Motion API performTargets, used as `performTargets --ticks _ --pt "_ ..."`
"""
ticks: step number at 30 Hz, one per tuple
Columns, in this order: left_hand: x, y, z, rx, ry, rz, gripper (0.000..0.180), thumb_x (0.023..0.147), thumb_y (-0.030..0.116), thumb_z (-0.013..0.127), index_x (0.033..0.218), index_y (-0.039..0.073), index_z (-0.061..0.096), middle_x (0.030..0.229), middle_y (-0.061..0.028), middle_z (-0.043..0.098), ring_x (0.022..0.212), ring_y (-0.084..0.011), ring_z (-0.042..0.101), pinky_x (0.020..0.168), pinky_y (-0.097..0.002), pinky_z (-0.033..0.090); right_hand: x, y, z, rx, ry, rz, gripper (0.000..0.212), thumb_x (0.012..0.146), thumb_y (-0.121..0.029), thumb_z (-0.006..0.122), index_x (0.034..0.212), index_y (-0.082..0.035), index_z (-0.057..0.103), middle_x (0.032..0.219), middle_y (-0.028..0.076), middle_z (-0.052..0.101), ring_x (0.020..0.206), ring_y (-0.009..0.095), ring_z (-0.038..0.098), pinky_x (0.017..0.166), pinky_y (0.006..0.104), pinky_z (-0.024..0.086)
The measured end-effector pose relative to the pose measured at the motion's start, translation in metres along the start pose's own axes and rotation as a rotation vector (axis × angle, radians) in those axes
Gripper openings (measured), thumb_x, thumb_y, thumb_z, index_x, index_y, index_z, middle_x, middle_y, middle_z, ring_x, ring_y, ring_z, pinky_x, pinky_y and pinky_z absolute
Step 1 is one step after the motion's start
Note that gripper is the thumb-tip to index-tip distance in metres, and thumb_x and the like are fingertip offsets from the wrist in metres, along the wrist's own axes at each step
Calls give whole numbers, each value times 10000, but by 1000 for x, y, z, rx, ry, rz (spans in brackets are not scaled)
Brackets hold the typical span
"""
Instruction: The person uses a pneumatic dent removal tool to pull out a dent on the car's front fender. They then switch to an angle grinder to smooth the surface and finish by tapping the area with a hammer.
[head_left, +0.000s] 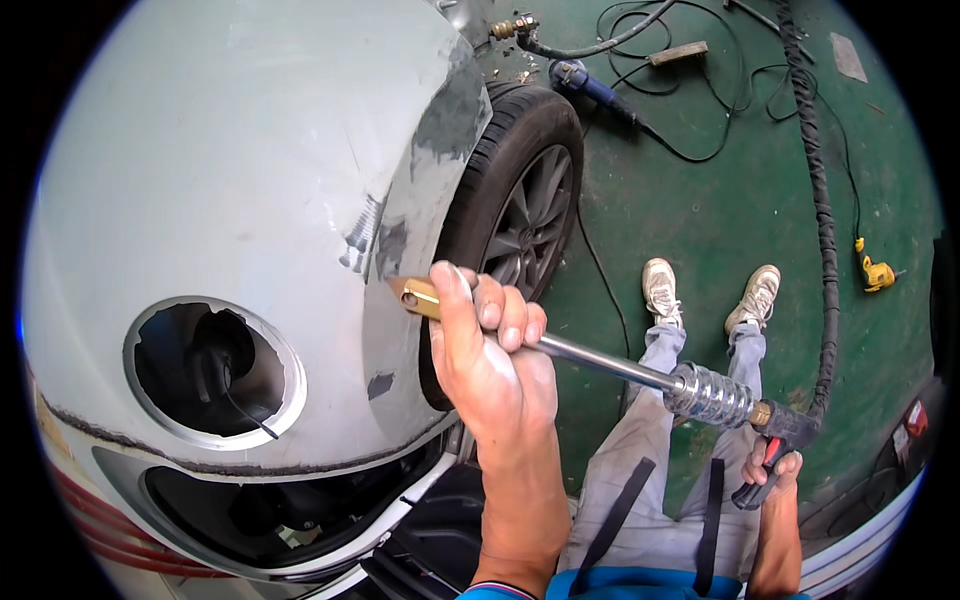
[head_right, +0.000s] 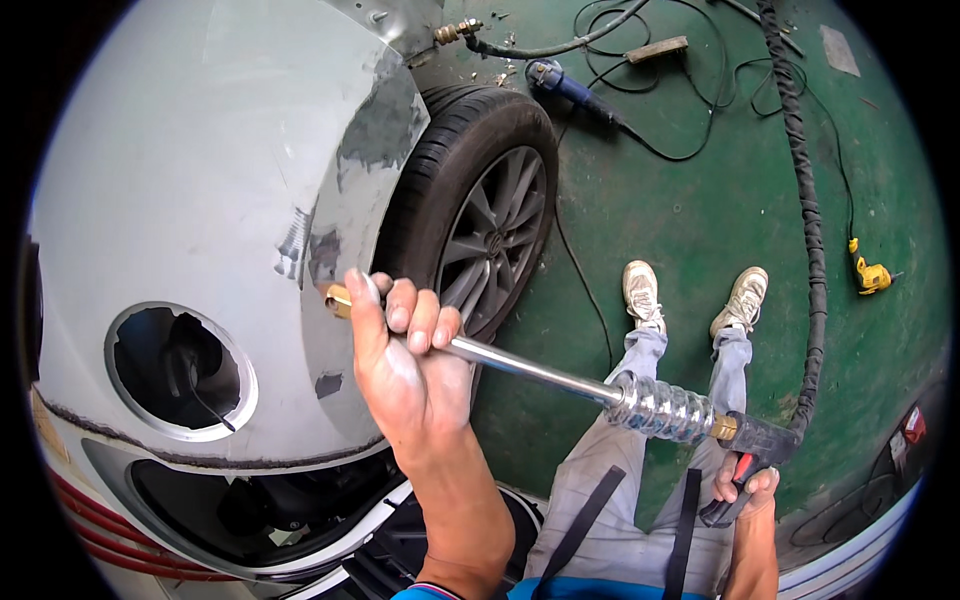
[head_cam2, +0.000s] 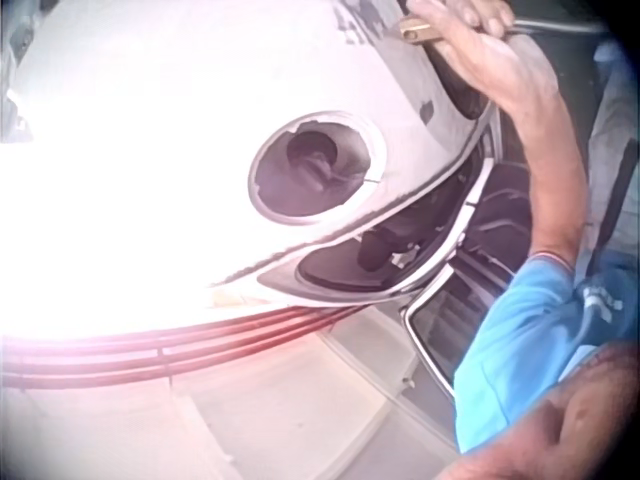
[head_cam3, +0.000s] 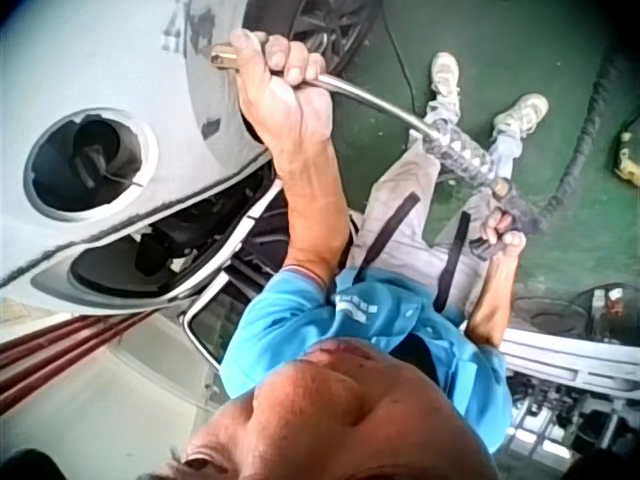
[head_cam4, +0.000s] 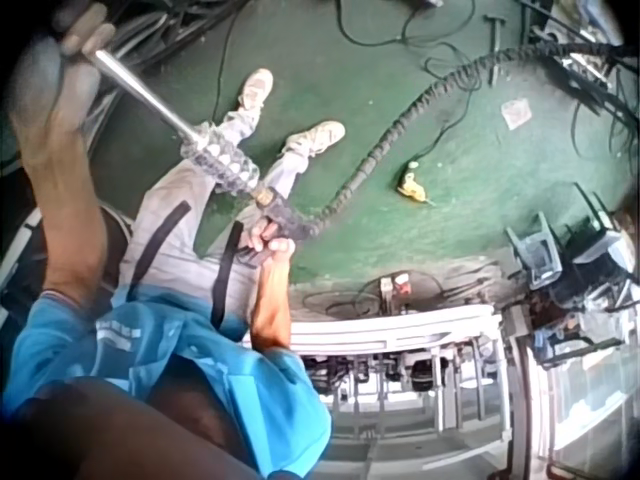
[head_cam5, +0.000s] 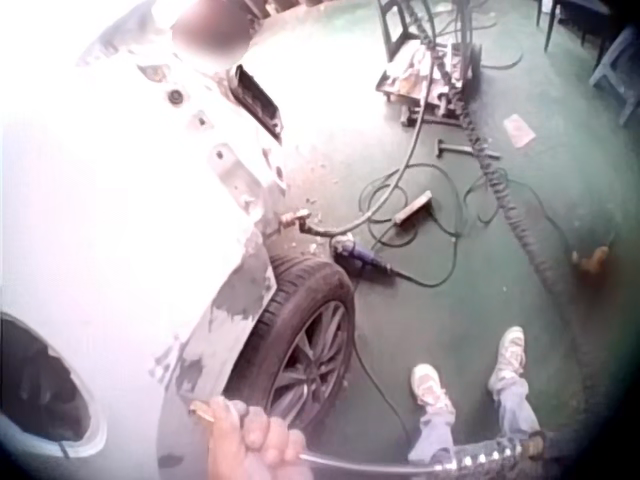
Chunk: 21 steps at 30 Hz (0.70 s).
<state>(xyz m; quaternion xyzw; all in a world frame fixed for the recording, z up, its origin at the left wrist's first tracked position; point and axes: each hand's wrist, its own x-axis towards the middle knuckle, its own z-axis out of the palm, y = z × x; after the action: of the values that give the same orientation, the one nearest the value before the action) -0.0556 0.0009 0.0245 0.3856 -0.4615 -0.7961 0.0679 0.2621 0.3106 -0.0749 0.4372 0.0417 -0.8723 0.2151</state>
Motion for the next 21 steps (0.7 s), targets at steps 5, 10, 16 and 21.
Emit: performTargets --ticks 5,10,16,21 --pt "13 4 3 39 -4 3 273 1015 323 572 965 66 493 692 18 373 552 -82 340 530 -254 319 10 8 -15 -33 -38 0 476 581 -170 708 951 117 621 741 175 648 494 242 555 502 395 424" --pt "16 4 1 37 0 -6 271 1014 327 574 956 74 498 687 21 380 543 -81 342 525 -255 320 15 8 -19 -42 -77 32 436 595 -222 719 881 95 629 652 137 603 489 230 553 539 389 451" --pt "17 2 -3 31 -13 0 268 1012 328 577 945 78 507 684 21 383 539 -77 343 518 -254 323 19 3 -3 -72 -63 12 421 581 -212 722 860 89 629 608 132 580 484 236 551 543 382 452" --pt "19 1 -10 -8 -89 -16 275 1010 332 577 981 62 532 693 14 397 547 -81 356 528 -260 334 16 4 3 -73 -11 -37 423 564 -188 744 853 97 624 646 150 595 477 254 554 524 385 448"
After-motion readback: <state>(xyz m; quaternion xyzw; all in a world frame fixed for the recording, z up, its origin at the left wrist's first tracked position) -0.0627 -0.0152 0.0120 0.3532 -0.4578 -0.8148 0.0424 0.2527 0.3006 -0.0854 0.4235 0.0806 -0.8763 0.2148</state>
